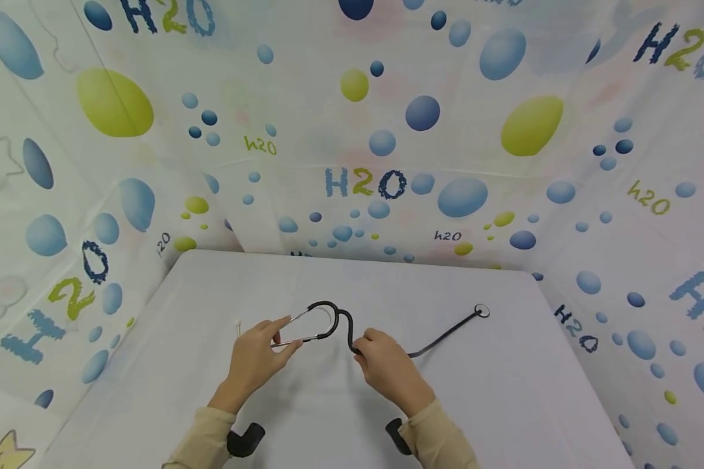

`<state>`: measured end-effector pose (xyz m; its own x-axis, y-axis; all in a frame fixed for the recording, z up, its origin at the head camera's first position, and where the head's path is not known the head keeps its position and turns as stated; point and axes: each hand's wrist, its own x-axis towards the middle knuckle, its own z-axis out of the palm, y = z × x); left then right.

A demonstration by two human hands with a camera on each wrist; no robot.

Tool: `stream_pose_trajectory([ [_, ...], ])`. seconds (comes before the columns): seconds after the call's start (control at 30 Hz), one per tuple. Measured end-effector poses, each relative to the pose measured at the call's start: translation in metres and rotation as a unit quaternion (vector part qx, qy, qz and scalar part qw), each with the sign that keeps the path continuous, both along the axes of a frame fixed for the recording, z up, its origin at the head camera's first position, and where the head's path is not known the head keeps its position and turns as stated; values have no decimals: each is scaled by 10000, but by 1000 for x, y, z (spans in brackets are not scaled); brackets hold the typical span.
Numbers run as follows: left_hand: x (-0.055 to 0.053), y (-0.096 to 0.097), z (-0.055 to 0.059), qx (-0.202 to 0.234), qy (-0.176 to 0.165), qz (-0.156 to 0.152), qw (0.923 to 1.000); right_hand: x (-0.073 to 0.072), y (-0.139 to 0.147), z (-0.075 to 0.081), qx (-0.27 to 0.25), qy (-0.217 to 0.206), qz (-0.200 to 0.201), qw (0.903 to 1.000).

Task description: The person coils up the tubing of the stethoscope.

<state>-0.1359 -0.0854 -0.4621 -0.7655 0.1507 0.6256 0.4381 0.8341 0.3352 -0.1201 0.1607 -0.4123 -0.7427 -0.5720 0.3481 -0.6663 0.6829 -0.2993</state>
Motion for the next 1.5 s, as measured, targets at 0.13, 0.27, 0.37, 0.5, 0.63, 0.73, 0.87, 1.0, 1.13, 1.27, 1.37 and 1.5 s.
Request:
stream_pose_trajectory([
  [0.13, 2, 0, 5, -391, -222, -186, 9988, -3, -8, 12, 259, -407, 549, 9973],
  [0.27, 5, -1, 10, -585, -449, -460, 9962, -13, -13, 17, 208, -1026, 998, 9895],
  [0.37, 6, 0, 12, -610, -533, -740, 9940, -24, -14, 15, -60, -1409, 1256, 9820],
  [0.5, 8, 4, 12, -554, -516, -1111, 9909, -35, -18, 7, -642, -1718, 1199, 9757],
  [0.63, 10, 11, 11, -474, -339, -1301, 9898, -39, -18, 0, -1200, -1434, 818, 9789],
  [0.73, 10, 13, 13, -424, -204, -1269, 9908, -38, -17, -3, -1330, -1100, 566, 9834],
  [0.87, 10, 12, 15, -245, -148, -1211, 9922, -36, -15, -7, -1548, -910, 304, 9833],
  [1.0, 10, 13, 15, -86, -158, -1193, 9927, -37, -16, -17, -2133, -814, 167, 9735],
  [1.13, 11, 14, 15, -118, -187, -1193, 9926, -37, -18, -25, -2525, -585, 152, 9657],
  [1.27, 11, 15, 16, -374, -278, -1322, 9901, -35, -21, -31, -2842, -200, 149, 9584],
  [1.37, 10, 16, 18, -705, -213, -1379, 9877, -33, -22, -33, -3043, 109, 142, 9524],
  [1.5, 10, 19, 18, -954, -75, -1465, 9846, -31, -25, -36, -3090, 388, 159, 9501],
])
